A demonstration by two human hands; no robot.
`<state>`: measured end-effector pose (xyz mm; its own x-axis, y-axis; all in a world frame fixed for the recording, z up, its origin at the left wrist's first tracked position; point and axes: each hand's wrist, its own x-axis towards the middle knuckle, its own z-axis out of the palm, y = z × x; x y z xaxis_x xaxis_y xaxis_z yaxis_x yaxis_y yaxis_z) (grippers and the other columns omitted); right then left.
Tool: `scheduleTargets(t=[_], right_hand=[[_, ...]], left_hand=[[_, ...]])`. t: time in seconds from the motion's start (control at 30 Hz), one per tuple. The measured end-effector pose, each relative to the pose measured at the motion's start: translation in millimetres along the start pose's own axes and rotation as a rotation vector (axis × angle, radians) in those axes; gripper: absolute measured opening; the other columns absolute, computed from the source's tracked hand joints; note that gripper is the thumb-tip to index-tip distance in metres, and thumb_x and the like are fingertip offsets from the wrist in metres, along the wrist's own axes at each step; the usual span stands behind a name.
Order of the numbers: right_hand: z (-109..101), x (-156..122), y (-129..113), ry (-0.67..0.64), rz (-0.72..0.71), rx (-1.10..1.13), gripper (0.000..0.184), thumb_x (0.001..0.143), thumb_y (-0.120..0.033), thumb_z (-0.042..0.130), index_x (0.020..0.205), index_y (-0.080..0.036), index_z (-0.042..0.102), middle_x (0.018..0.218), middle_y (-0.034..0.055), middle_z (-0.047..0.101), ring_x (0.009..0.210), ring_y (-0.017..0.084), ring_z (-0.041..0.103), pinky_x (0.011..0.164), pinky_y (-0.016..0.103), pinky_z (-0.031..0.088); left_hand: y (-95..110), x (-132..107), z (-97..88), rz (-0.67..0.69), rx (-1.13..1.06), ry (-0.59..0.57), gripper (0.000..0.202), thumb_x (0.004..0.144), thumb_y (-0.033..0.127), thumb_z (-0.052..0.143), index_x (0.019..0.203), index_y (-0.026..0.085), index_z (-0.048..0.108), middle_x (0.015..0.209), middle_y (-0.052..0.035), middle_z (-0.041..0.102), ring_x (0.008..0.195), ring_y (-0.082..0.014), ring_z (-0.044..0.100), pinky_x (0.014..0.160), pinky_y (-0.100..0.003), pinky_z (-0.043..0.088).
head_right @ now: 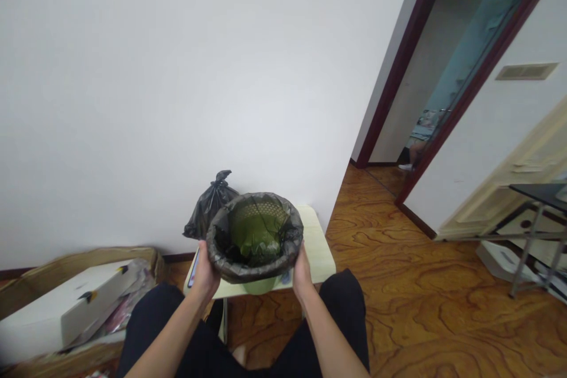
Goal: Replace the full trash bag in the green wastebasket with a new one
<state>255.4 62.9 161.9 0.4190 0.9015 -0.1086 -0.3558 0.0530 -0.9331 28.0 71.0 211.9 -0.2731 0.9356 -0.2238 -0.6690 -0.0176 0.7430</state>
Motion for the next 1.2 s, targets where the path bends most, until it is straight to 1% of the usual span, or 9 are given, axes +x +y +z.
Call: scheduleTargets(t=[0.2,0.33,0.53,0.67,0.83,0.93,1.03,1.1,1.2], right_hand=[[27.6,-4.0,41.2,0.123,-0.001,0.077,0.063,0.077,-0.065,0.048,0.113,-0.016,0.066,0.106,0.0082,0.072,0.104,0.024,0.063,0.089,0.039,0.051],[15.4,-4.8,19.3,0.101,-0.008,0.034,0.07,0.083,-0.068,0.04,0.128,-0.018,0.058,0.127,0.0086,0.063,0.122,0.024,0.054,0.099,0.04,0.045],[-4.7,3.0,-21.1,0.144,-0.083,-0.068,0.073,0.086,-0.071,0.032,0.145,-0.028,0.039,0.155,0.0025,0.03,0.142,0.021,0.029,0.112,0.041,0.028],[19.0,-3.2,-18.2,-0.027,0.041,0.056,0.08,0.085,-0.076,0.026,0.139,-0.021,0.049,0.142,0.008,0.05,0.13,0.022,0.048,0.103,0.039,0.042],[34.1,-7.8,-19.1,-0.135,0.096,0.133,0.08,0.083,-0.078,0.03,0.127,-0.019,0.06,0.129,0.0093,0.062,0.117,0.024,0.059,0.093,0.039,0.049],[14.9,5.1,-21.5,-0.131,0.025,0.056,0.077,0.083,-0.078,0.03,0.122,-0.02,0.063,0.124,0.0098,0.065,0.115,0.024,0.059,0.089,0.037,0.049],[-18.9,24.1,-9.2,0.105,-0.054,-0.172,0.074,0.082,-0.074,0.032,0.116,-0.018,0.066,0.118,0.0132,0.067,0.11,0.026,0.061,0.085,0.037,0.049],[-40.7,32.7,7.8,0.172,-0.098,-0.505,0.062,0.075,-0.068,0.048,0.103,-0.016,0.069,0.104,0.0141,0.071,0.099,0.027,0.064,0.08,0.037,0.049],[-58.8,34.0,37.7,0.142,-0.077,-0.626,0.043,0.057,-0.05,0.071,0.086,-0.019,0.069,0.072,0.0069,0.07,0.076,0.027,0.065,0.075,0.038,0.048]], left_hand=[[-15.0,-2.2,13.6,-0.015,-0.108,0.047,0.056,0.092,0.059,0.035,0.125,0.022,0.061,0.131,-0.009,0.061,0.128,-0.0223,0.05,0.107,-0.036,0.04],[-6.7,4.8,0.0,0.049,-0.027,0.001,0.057,0.092,0.059,0.033,0.125,0.021,0.06,0.133,-0.0098,0.06,0.13,-0.024,0.048,0.108,-0.04,0.039],[6.4,10.1,-11.0,0.167,0.158,0.154,0.056,0.092,0.06,0.032,0.126,0.024,0.059,0.145,-0.0077,0.048,0.141,-0.0214,0.031,0.113,-0.038,0.029],[-0.3,2.5,5.0,0.0,0.022,0.042,0.06,0.09,0.063,0.036,0.122,0.021,0.063,0.132,-0.0107,0.06,0.13,-0.025,0.048,0.107,-0.04,0.04],[-1.1,4.3,12.4,-0.096,-0.052,0.049,0.061,0.089,0.064,0.037,0.125,0.022,0.062,0.133,-0.01,0.059,0.128,-0.0252,0.049,0.106,-0.041,0.042],[2.9,12.0,2.4,-0.061,-0.022,-0.015,0.061,0.089,0.065,0.036,0.123,0.022,0.062,0.131,-0.0114,0.061,0.127,-0.0261,0.05,0.105,-0.042,0.043],[3.3,17.8,-14.0,0.007,0.051,0.011,0.061,0.089,0.066,0.031,0.123,0.025,0.061,0.131,-0.0113,0.06,0.127,-0.0254,0.051,0.102,-0.043,0.044],[-1.6,18.4,-26.4,-0.004,0.11,0.08,0.058,0.09,0.064,0.029,0.122,0.027,0.06,0.133,-0.0114,0.058,0.126,-0.0252,0.052,0.099,-0.044,0.045],[-19.0,12.8,-44.9,-0.119,0.19,0.178,0.052,0.093,0.059,0.027,0.115,0.025,0.062,0.136,-0.0126,0.055,0.124,-0.0261,0.053,0.097,-0.045,0.045]])
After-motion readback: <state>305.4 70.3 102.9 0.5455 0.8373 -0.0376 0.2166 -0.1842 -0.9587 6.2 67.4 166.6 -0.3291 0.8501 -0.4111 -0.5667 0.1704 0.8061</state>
